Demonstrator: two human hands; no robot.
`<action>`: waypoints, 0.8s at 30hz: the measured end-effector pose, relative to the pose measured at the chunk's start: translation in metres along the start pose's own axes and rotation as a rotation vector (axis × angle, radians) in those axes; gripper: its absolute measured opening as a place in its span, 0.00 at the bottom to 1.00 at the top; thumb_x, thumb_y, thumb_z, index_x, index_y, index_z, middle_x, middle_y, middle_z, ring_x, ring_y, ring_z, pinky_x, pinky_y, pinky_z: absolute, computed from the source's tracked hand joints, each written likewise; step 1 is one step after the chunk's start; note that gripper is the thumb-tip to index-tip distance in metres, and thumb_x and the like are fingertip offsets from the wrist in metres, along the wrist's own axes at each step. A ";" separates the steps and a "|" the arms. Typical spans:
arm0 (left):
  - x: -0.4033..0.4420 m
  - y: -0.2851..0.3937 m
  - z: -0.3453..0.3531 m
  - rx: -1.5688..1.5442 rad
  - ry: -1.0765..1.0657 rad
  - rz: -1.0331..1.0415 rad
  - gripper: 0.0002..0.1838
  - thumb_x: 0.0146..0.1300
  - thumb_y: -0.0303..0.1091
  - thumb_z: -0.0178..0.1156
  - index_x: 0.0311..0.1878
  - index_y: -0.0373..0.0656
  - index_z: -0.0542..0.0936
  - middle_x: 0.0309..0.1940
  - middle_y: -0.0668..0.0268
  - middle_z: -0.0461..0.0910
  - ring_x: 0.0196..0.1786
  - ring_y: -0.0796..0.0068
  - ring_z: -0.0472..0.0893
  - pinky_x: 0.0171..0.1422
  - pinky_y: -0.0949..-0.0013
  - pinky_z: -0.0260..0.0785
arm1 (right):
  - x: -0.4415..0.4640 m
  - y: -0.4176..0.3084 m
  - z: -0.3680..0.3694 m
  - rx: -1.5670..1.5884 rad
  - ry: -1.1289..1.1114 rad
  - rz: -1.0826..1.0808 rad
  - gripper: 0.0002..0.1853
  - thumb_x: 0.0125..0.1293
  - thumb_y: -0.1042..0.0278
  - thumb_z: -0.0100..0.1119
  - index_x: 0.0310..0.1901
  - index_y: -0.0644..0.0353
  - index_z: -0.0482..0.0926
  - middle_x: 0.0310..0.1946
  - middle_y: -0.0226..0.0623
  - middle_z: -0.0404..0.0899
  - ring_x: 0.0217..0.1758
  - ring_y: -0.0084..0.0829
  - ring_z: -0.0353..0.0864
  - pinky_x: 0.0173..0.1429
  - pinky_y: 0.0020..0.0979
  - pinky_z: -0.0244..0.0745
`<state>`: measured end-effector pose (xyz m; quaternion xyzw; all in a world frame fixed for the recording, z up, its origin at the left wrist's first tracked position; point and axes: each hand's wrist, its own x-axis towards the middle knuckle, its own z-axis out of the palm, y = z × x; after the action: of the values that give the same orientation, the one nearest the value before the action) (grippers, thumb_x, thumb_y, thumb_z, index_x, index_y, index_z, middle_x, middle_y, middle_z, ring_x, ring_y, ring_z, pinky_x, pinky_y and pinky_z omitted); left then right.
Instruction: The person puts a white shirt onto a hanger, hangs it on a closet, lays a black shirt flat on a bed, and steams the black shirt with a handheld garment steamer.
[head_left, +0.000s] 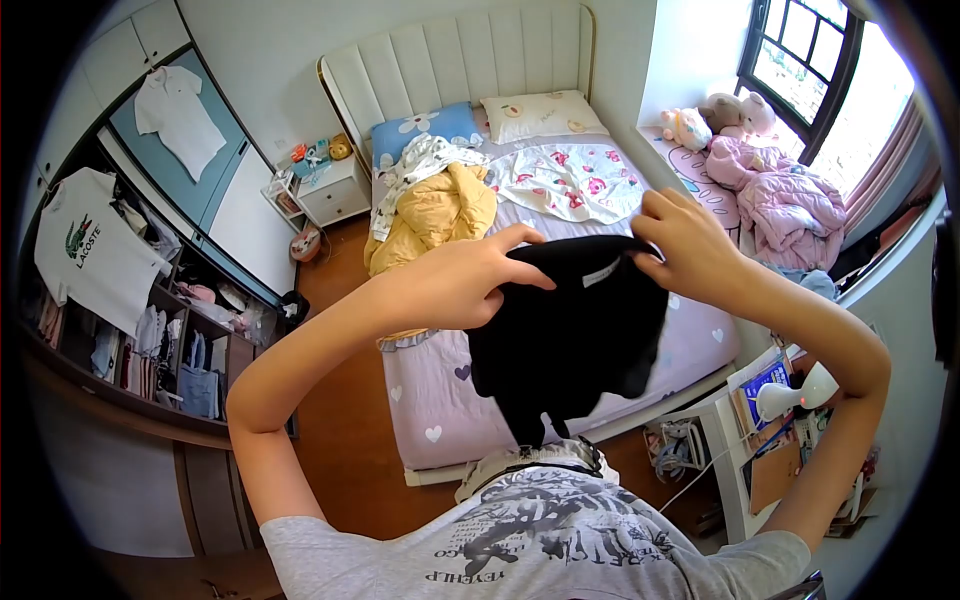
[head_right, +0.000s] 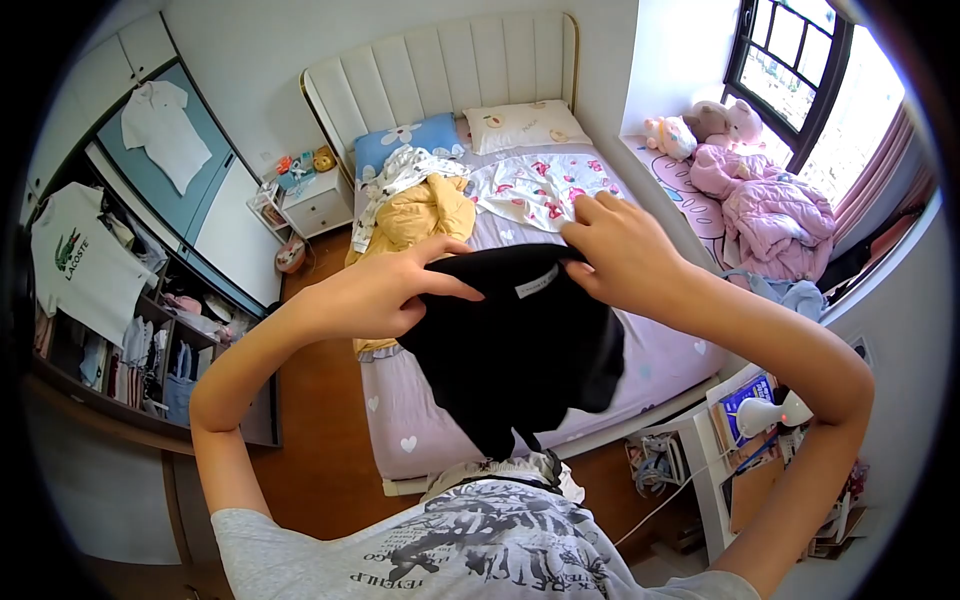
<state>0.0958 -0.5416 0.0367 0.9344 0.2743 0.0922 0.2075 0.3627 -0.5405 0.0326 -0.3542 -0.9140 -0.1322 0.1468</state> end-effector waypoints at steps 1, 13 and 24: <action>0.004 0.001 -0.001 0.061 -0.024 0.013 0.21 0.46 0.17 0.48 0.45 0.44 0.76 0.50 0.58 0.66 0.46 0.60 0.73 0.47 0.67 0.67 | 0.004 0.000 0.001 0.096 0.080 0.007 0.10 0.49 0.69 0.58 0.32 0.61 0.71 0.27 0.39 0.71 0.34 0.40 0.74 0.37 0.38 0.68; 0.042 -0.013 -0.010 0.131 0.383 0.163 0.13 0.44 0.15 0.48 0.32 0.41 0.77 0.32 0.59 0.74 0.42 0.58 0.71 0.46 0.62 0.65 | 0.042 0.010 -0.001 0.281 0.159 0.117 0.13 0.49 0.74 0.47 0.39 0.61 0.66 0.26 0.48 0.74 0.33 0.47 0.74 0.38 0.43 0.67; 0.055 -0.028 -0.018 0.445 0.557 -0.044 0.13 0.46 0.19 0.47 0.35 0.44 0.74 0.33 0.63 0.75 0.39 0.61 0.75 0.40 0.64 0.67 | 0.073 0.021 0.037 0.486 0.068 0.247 0.09 0.58 0.67 0.47 0.35 0.63 0.73 0.27 0.50 0.75 0.34 0.50 0.74 0.39 0.43 0.68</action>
<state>0.1232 -0.4835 0.0436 0.8897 0.3535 0.2770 -0.0817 0.3195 -0.4683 0.0275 -0.4129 -0.8633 0.0981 0.2731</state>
